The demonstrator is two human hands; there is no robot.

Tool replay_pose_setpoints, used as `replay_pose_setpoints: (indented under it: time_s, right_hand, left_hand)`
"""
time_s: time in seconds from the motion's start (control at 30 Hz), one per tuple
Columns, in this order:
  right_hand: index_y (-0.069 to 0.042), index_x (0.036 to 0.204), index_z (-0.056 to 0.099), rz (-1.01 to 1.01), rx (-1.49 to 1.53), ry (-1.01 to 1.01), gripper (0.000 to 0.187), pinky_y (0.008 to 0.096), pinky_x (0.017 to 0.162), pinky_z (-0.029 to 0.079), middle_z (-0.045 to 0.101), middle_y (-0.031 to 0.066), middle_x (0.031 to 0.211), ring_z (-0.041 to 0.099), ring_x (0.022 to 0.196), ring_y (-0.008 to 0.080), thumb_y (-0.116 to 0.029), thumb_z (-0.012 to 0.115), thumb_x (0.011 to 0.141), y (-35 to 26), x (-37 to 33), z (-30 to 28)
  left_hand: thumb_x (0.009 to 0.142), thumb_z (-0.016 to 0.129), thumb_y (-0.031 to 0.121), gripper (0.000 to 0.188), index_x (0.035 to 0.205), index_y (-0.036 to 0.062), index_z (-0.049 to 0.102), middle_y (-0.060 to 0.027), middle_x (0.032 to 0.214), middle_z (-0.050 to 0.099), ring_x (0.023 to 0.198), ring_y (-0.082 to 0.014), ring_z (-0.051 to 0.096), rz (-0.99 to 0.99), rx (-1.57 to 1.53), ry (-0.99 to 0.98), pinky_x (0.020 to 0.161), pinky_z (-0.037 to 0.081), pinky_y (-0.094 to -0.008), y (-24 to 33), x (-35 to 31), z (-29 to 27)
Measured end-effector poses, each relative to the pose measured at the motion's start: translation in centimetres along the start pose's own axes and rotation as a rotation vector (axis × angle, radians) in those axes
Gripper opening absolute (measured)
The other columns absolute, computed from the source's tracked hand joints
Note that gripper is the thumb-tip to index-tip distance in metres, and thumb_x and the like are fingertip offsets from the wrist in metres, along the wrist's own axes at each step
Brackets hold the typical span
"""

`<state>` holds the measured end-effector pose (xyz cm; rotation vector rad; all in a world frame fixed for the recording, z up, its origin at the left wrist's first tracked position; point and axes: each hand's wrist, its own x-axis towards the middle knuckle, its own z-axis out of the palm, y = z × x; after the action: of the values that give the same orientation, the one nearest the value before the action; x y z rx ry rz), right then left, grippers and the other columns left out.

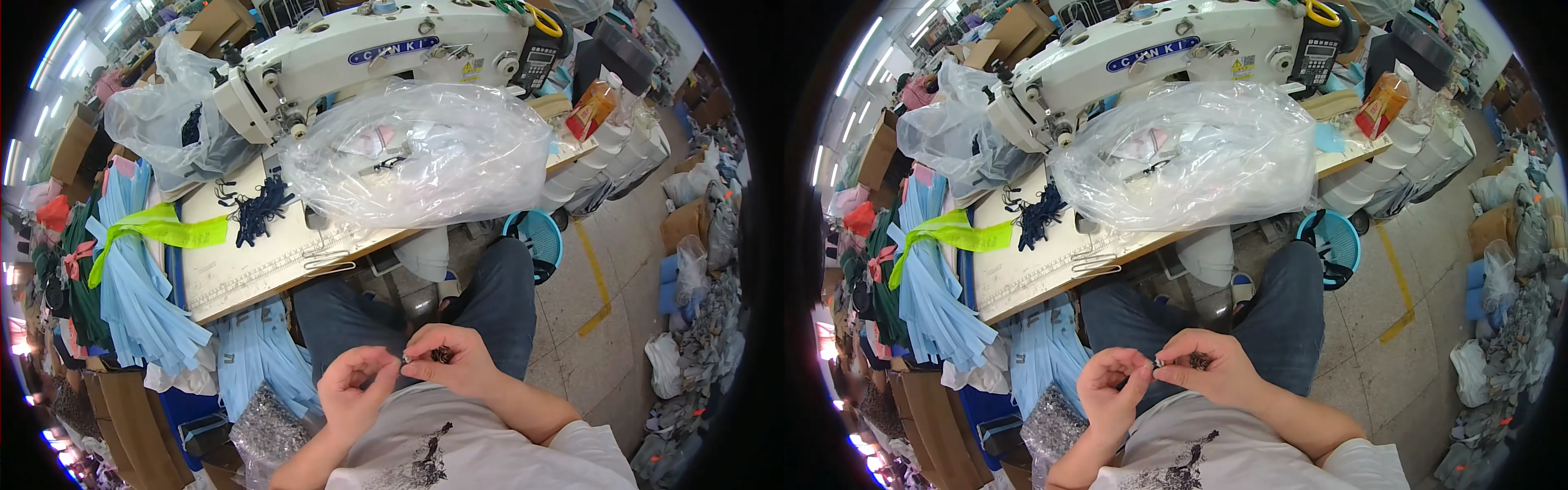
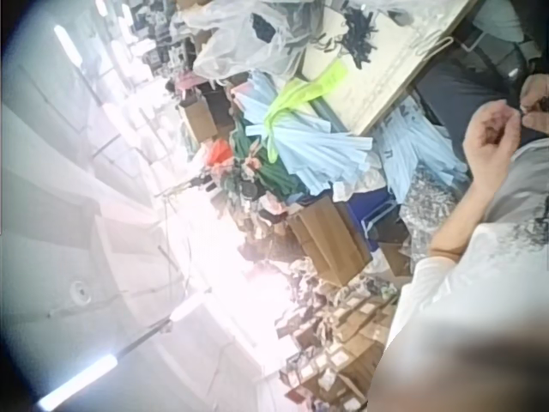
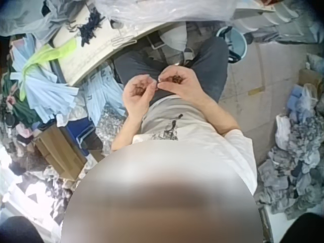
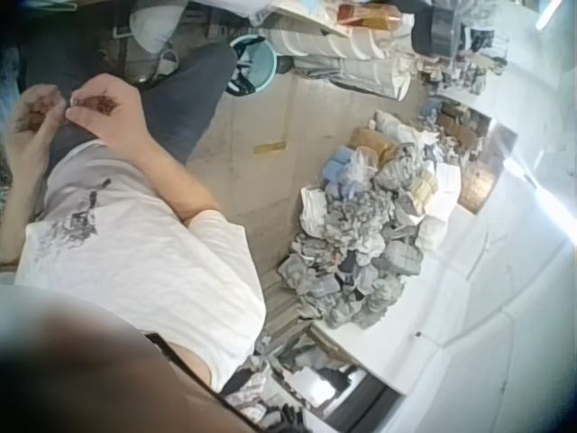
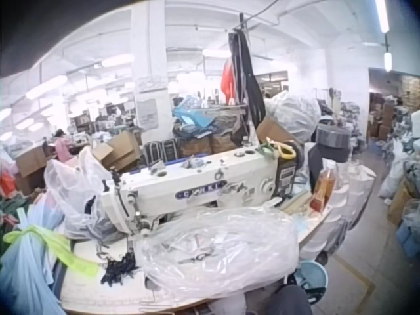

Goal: Assembling small metal buckles onto thin fabric straps at a sewing workstation.

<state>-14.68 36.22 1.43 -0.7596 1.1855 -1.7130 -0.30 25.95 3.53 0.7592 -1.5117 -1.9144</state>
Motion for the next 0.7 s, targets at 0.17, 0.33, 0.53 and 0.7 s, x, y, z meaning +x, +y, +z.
replay_pose_setpoints:
  time_s: [0.17, 0.33, 0.53, 0.7]
  right_hand:
    - [-0.004, 0.096, 0.069, -0.126, -0.179, -0.003, 0.019, 0.0193, 0.059, 0.042, 0.064, 0.0038, 0.09, 0.056, 0.072, 0.0056, 0.001, 0.075, 0.078, 0.1, 0.3, -0.1]
    - [-0.003, 0.097, 0.07, -0.089, -0.2, 0.007, 0.017, 0.0191, 0.059, 0.043, 0.065, 0.0047, 0.091, 0.058, 0.073, 0.0071, -0.001, 0.073, 0.08, -0.1, 0.4, -0.1]
    - [-0.001, 0.099, 0.069, 0.077, -0.038, 0.028, 0.014, 0.0179, 0.06, 0.043, 0.066, 0.0013, 0.088, 0.056, 0.073, 0.004, -0.008, 0.068, 0.087, -0.5, 0.6, 0.1]
    - [-0.003, 0.099, 0.067, 0.297, 0.123, 0.055, 0.011, 0.0155, 0.058, 0.04, 0.064, -0.0038, 0.08, 0.052, 0.07, -0.0003, -0.01, 0.066, 0.09, -1.0, 0.5, 0.0]
  left_hand:
    - [0.08, 0.067, -0.011, 0.02, 0.099, -0.0053, 0.061, -0.0094, 0.092, 0.067, 0.083, -0.0119, 0.065, -0.008, 0.048, 0.047, 0.073, 0.052, -0.022, 0.3, 0.0, 0.3]
    - [0.08, 0.069, -0.009, 0.013, 0.092, -0.0053, 0.065, -0.0093, 0.087, 0.069, 0.081, -0.0099, 0.065, -0.027, 0.06, 0.056, 0.07, 0.051, -0.0203, 0.2, 0.4, 0.1]
    - [0.078, 0.072, -0.008, 0.012, 0.088, -0.0043, 0.065, -0.013, 0.085, 0.069, 0.073, -0.0139, 0.064, 0.051, 0.22, -0.005, 0.065, 0.053, -0.0241, -1.0, 0.6, -0.7]
    - [0.068, 0.078, -0.005, 0.024, 0.089, -0.0012, 0.066, -0.0108, 0.089, 0.067, 0.076, -0.0185, 0.064, 0.359, 0.519, -0.088, 0.065, 0.051, -0.0255, -0.3, 2.0, -0.1]
